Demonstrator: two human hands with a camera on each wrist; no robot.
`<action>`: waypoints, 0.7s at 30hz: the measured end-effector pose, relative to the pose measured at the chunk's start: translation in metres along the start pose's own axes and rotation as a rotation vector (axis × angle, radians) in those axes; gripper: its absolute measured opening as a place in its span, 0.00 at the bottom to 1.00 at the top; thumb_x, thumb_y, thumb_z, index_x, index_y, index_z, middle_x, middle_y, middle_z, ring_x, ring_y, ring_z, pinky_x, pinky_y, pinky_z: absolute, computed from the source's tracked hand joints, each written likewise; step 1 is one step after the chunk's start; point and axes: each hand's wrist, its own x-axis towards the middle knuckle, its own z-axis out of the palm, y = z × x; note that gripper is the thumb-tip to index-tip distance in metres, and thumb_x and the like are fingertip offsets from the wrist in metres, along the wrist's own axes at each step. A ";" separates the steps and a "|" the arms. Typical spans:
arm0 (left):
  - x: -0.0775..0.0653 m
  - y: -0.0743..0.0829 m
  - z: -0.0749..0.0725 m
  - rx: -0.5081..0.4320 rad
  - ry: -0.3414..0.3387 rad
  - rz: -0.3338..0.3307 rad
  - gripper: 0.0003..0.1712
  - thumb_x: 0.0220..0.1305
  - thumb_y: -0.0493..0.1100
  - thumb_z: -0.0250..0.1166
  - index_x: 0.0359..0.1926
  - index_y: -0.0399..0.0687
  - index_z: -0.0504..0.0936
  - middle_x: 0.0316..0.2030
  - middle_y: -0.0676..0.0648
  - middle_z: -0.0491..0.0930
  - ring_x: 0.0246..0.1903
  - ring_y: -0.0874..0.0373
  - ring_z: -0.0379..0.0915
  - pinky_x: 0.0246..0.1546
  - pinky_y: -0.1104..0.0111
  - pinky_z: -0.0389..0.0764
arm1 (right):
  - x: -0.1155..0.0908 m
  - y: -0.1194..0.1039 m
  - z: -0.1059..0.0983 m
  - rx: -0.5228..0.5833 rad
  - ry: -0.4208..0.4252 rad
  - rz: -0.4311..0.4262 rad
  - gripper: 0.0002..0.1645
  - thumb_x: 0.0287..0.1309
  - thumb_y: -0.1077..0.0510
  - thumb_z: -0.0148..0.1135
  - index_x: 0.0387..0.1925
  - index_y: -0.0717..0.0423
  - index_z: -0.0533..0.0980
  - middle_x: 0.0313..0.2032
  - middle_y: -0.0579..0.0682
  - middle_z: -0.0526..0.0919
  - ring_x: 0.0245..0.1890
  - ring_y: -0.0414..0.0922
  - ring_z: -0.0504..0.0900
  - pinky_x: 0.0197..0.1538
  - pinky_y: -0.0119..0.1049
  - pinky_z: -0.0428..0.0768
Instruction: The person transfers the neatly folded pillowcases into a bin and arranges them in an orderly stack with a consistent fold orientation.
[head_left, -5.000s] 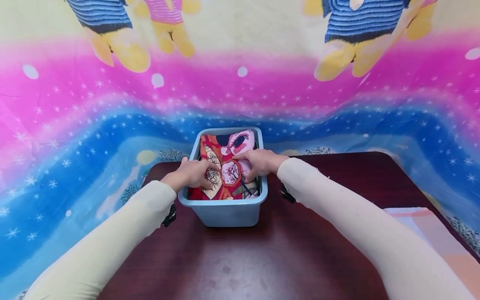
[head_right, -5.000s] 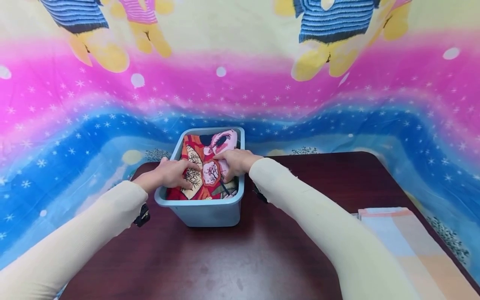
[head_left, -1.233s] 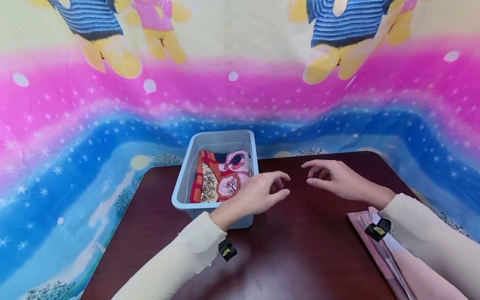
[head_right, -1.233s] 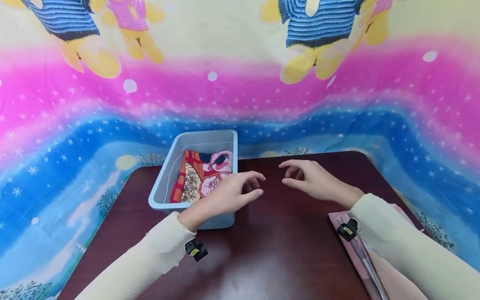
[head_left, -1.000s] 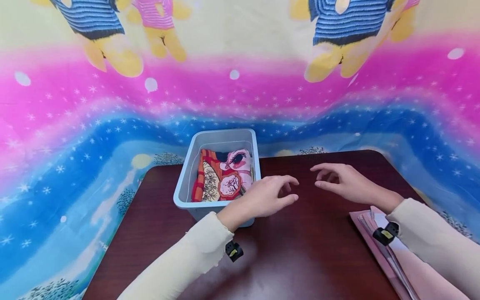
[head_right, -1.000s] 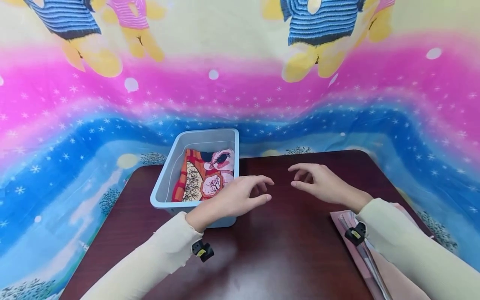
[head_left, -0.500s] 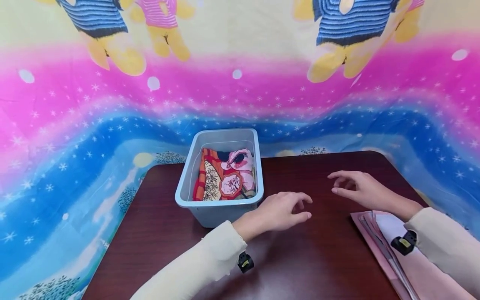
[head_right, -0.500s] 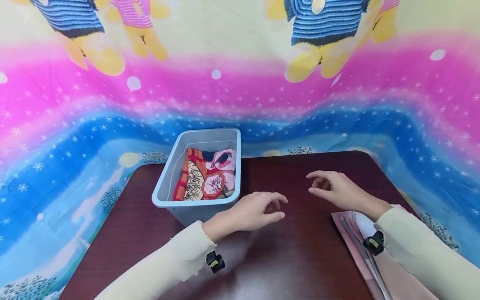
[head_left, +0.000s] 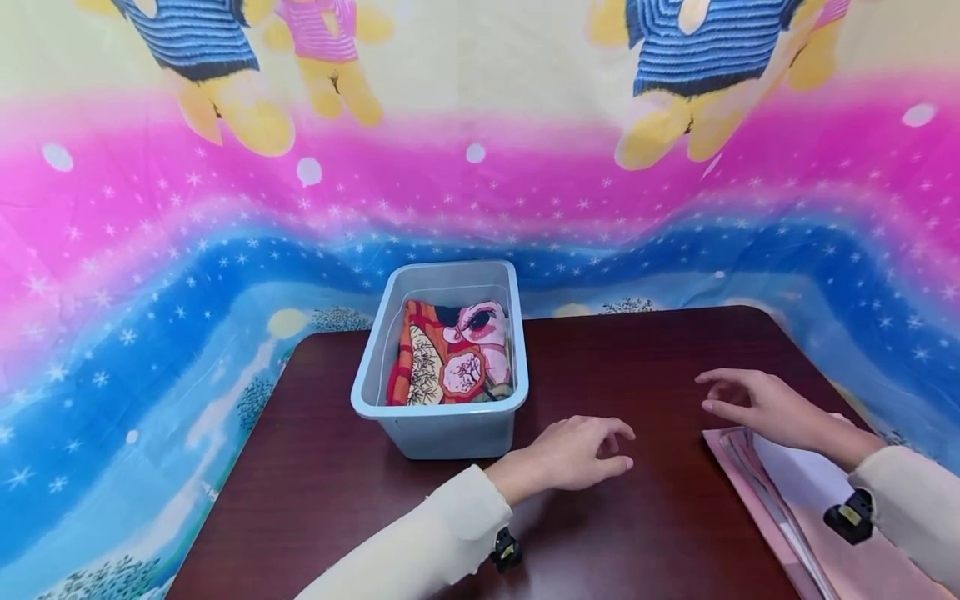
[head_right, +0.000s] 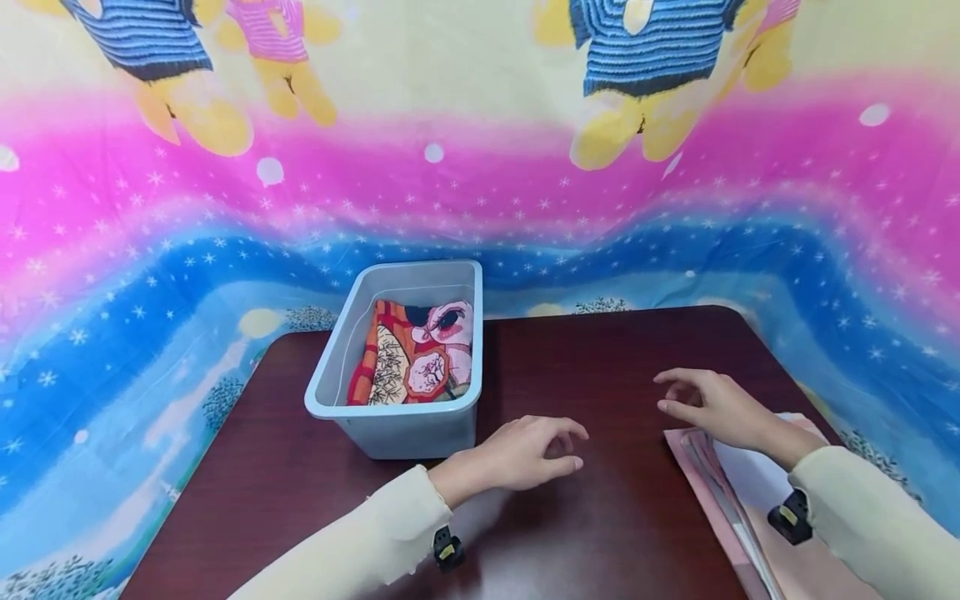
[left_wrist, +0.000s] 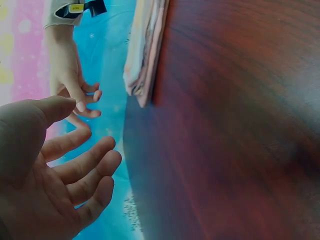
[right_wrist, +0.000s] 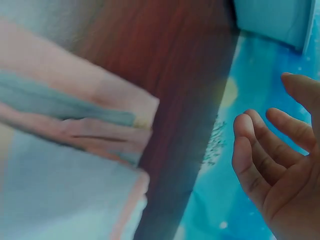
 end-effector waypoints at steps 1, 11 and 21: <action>0.001 -0.001 0.002 -0.006 -0.001 -0.002 0.22 0.70 0.57 0.63 0.63 0.64 0.78 0.45 0.61 0.84 0.39 0.74 0.76 0.39 0.78 0.75 | -0.002 0.003 0.001 0.005 0.000 0.010 0.25 0.70 0.53 0.62 0.63 0.60 0.73 0.41 0.53 0.85 0.30 0.34 0.84 0.31 0.34 0.82; 0.008 -0.007 0.018 -0.026 -0.014 -0.029 0.22 0.69 0.56 0.64 0.63 0.64 0.78 0.44 0.61 0.84 0.37 0.73 0.75 0.39 0.78 0.75 | -0.018 0.035 -0.003 -0.074 0.020 0.046 0.24 0.69 0.54 0.63 0.61 0.62 0.75 0.37 0.49 0.85 0.28 0.34 0.81 0.27 0.31 0.73; 0.012 -0.005 0.030 0.033 -0.052 -0.020 0.21 0.70 0.58 0.63 0.62 0.67 0.78 0.42 0.63 0.84 0.40 0.74 0.78 0.40 0.77 0.75 | -0.035 0.076 -0.009 -0.150 0.076 0.028 0.23 0.65 0.57 0.66 0.57 0.65 0.77 0.37 0.46 0.86 0.31 0.24 0.79 0.30 0.30 0.76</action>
